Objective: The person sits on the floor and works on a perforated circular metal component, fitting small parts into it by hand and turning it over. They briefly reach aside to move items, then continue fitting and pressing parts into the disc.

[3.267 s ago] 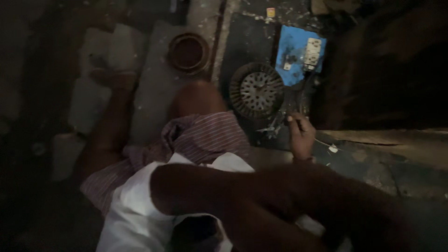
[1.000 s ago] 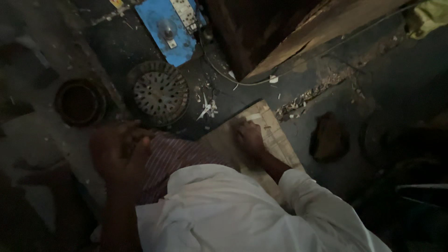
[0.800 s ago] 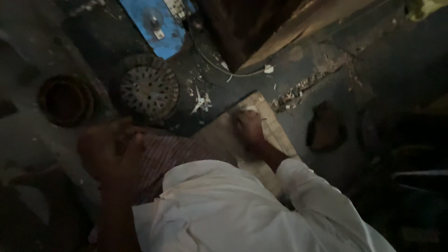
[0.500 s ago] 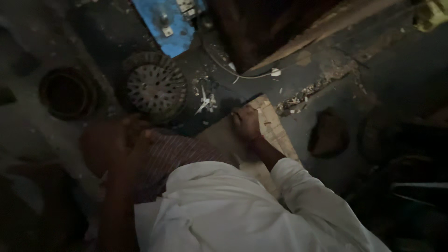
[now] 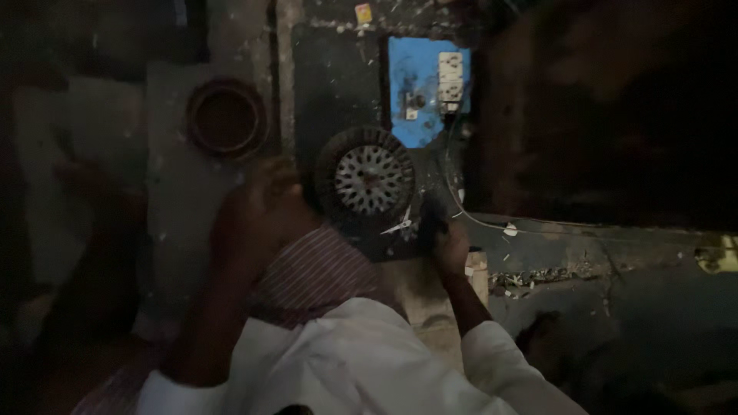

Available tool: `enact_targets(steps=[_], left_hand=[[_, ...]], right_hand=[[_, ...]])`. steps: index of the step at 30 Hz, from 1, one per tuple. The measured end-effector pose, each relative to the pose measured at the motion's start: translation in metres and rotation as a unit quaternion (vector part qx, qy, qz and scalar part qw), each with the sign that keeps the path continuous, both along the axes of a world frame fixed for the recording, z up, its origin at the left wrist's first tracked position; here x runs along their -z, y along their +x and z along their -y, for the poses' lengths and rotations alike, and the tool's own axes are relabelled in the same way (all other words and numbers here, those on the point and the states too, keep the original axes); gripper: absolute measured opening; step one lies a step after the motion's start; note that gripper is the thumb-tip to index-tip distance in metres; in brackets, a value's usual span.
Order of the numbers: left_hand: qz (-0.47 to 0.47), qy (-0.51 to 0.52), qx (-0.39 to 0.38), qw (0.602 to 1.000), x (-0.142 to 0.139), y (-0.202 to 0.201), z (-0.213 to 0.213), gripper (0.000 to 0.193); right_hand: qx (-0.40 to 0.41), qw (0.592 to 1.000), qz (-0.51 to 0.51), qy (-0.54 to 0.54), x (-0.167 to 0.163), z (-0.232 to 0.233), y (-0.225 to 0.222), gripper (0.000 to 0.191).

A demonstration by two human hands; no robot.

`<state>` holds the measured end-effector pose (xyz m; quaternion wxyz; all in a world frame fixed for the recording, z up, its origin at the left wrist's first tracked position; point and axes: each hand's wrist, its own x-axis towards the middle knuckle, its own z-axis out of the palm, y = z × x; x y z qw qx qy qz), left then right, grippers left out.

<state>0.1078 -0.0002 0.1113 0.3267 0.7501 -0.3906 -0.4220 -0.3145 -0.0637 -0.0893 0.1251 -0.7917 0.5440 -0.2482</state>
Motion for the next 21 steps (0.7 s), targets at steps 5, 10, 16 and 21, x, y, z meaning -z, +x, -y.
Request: enact_targets(steps=[5, 10, 16, 21], left_hand=[[0.028, -0.149, 0.06, 0.987, 0.04, -0.032, 0.028, 0.06], [0.108, -0.227, 0.193, 0.949, 0.084, -0.074, 0.048, 0.074], [0.153, -0.286, 0.162, 0.932, 0.118, -0.112, 0.059, 0.046], [0.194, -0.278, 0.164, 0.926, 0.143, -0.121, 0.06, 0.031]], right_hand=[[0.031, 0.997, -0.013, 0.066, -0.012, 0.0, 0.016, 0.031], [0.068, 0.982, -0.019, 0.175, -0.019, -0.006, 0.031, 0.032], [0.035, 0.988, -0.027, 0.147, -0.027, -0.009, 0.023, 0.035], [0.009, 0.992, -0.071, 0.102, -0.016, -0.017, 0.002, 0.041]])
